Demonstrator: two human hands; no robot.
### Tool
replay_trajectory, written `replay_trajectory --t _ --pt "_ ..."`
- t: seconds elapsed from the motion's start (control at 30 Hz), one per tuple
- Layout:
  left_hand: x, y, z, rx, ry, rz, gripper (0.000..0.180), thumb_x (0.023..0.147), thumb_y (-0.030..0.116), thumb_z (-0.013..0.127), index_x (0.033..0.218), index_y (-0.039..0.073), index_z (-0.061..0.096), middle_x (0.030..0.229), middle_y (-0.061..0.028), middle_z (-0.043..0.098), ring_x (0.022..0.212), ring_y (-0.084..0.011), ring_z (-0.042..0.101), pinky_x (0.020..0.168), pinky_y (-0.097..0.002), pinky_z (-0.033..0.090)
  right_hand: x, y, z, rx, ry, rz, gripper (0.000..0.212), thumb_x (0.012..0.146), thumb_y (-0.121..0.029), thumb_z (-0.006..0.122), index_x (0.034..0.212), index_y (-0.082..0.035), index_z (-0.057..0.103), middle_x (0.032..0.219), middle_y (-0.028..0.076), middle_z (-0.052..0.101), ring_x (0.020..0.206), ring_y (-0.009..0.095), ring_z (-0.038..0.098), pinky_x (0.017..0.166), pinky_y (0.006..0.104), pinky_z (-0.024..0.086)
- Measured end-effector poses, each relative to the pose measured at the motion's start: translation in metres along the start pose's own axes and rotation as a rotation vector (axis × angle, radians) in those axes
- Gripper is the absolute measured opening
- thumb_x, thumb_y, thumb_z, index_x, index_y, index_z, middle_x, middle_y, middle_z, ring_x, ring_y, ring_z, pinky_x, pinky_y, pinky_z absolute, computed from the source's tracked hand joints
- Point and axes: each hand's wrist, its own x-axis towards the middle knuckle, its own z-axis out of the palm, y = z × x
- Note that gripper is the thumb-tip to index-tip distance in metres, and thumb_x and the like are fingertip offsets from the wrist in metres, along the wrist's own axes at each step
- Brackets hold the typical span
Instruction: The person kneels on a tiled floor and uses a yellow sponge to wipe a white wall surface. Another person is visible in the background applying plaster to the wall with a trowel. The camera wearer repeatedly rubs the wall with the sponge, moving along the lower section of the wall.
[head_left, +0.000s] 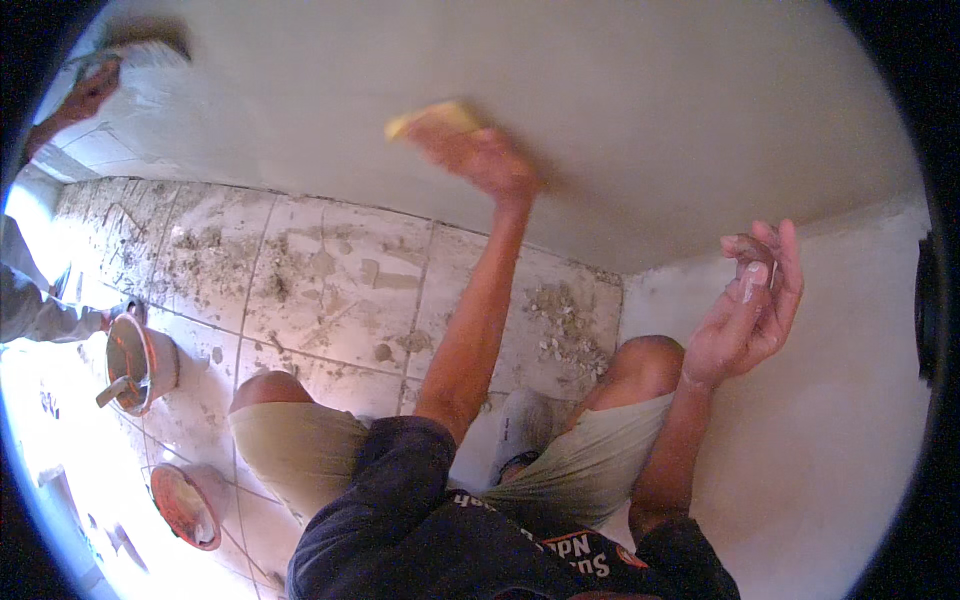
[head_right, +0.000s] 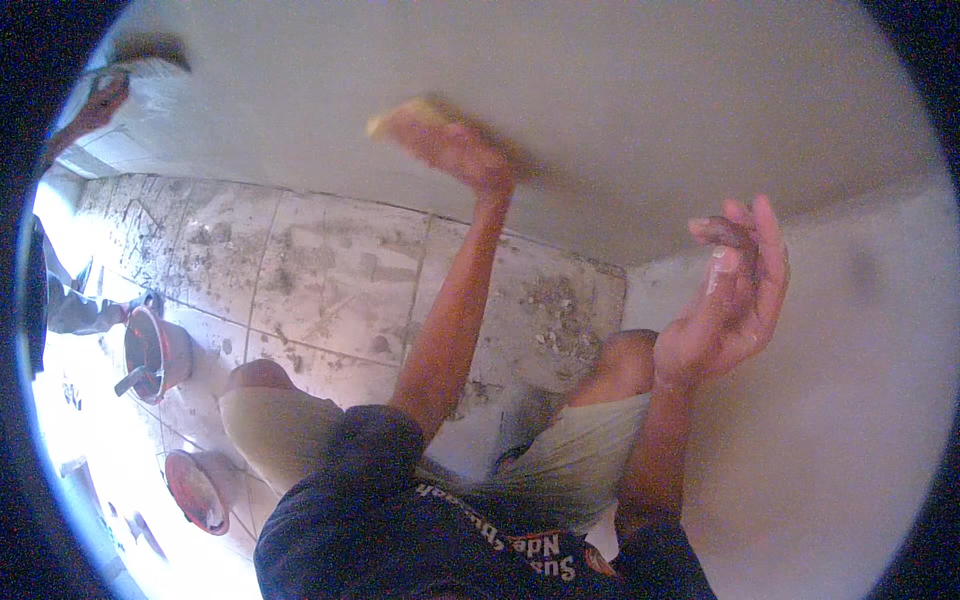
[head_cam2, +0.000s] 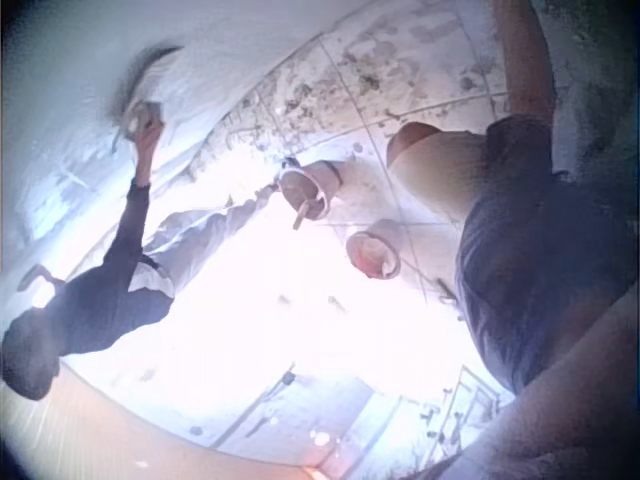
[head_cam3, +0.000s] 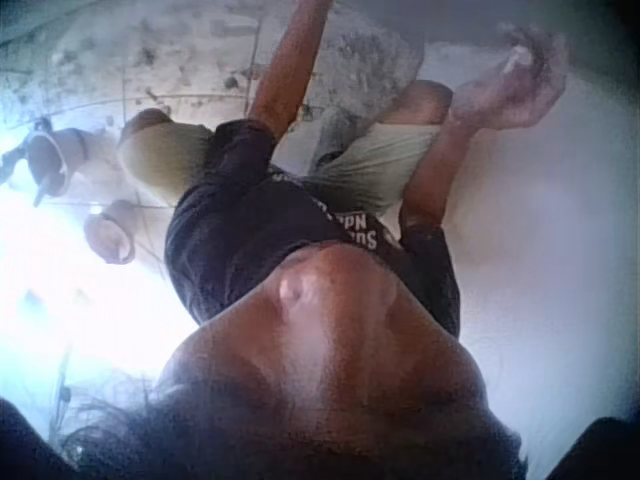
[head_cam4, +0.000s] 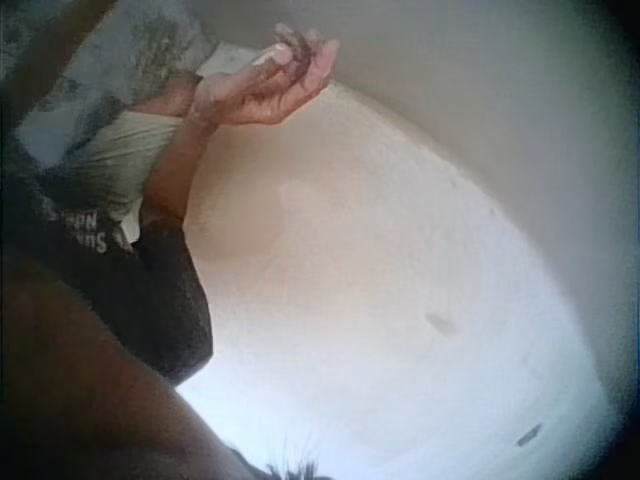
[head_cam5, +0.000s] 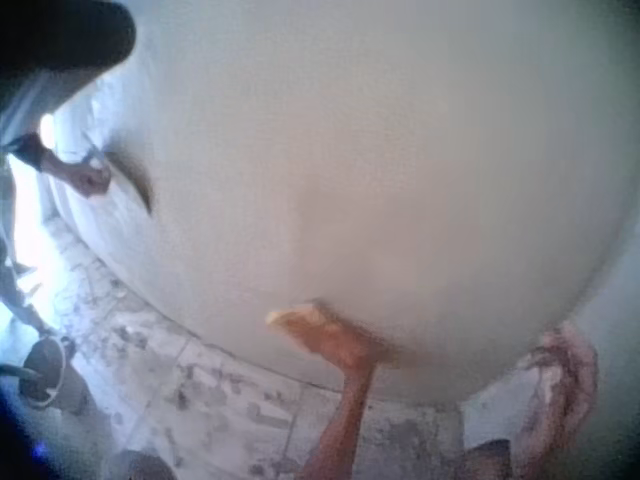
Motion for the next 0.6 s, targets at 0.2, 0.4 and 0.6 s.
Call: replay_trajectory --t 0.2,0.4,0.6 --pt "-0.066 -0.091 0.011 0.922 -0.588 -0.567 0.059 0.106 0.032 0.037 0.153 -0.003 0.028 0.160 -0.0239 0.029 0.149 -0.0435 0.023 0.122 -0.0520 0.020 0.005 0.008 -0.034 -0.074 0.100 -0.031 0.045 0.102 -0.012 0.047 0.142 0.010 0.046 0.126 0.023 0.062 0.098 0.026 0.064 0.093 0.0423 0.048" --pt "-0.250 0.030 0.030 0.702 -2.065 -0.250 0.065 0.098 0.049 0.050 0.150 0.011 0.048 0.157 -0.0146 0.043 0.146 -0.0380 0.036 0.119 -0.0537 0.028 0.008 0.021 -0.062 -0.074 0.110 -0.026 0.045 0.102 -0.011 0.047 0.142 0.011 0.045 0.127 0.025 0.061 0.098 0.026 0.063 0.093 0.0419 0.048" --pt "-0.213 -0.020 0.020 0.456 -2.047 -0.215 0.070 0.092 0.056 0.056 0.149 0.015 0.050 0.157 -0.0086 0.043 0.146 -0.0315 0.039 0.119 -0.0496 0.031 0.009 0.024 -0.071 -0.045 0.096 -0.080 0.045 0.103 -0.012 0.045 0.141 0.011 0.045 0.130 0.025 0.059 0.098 0.030 0.062 0.092 0.0426 0.048"
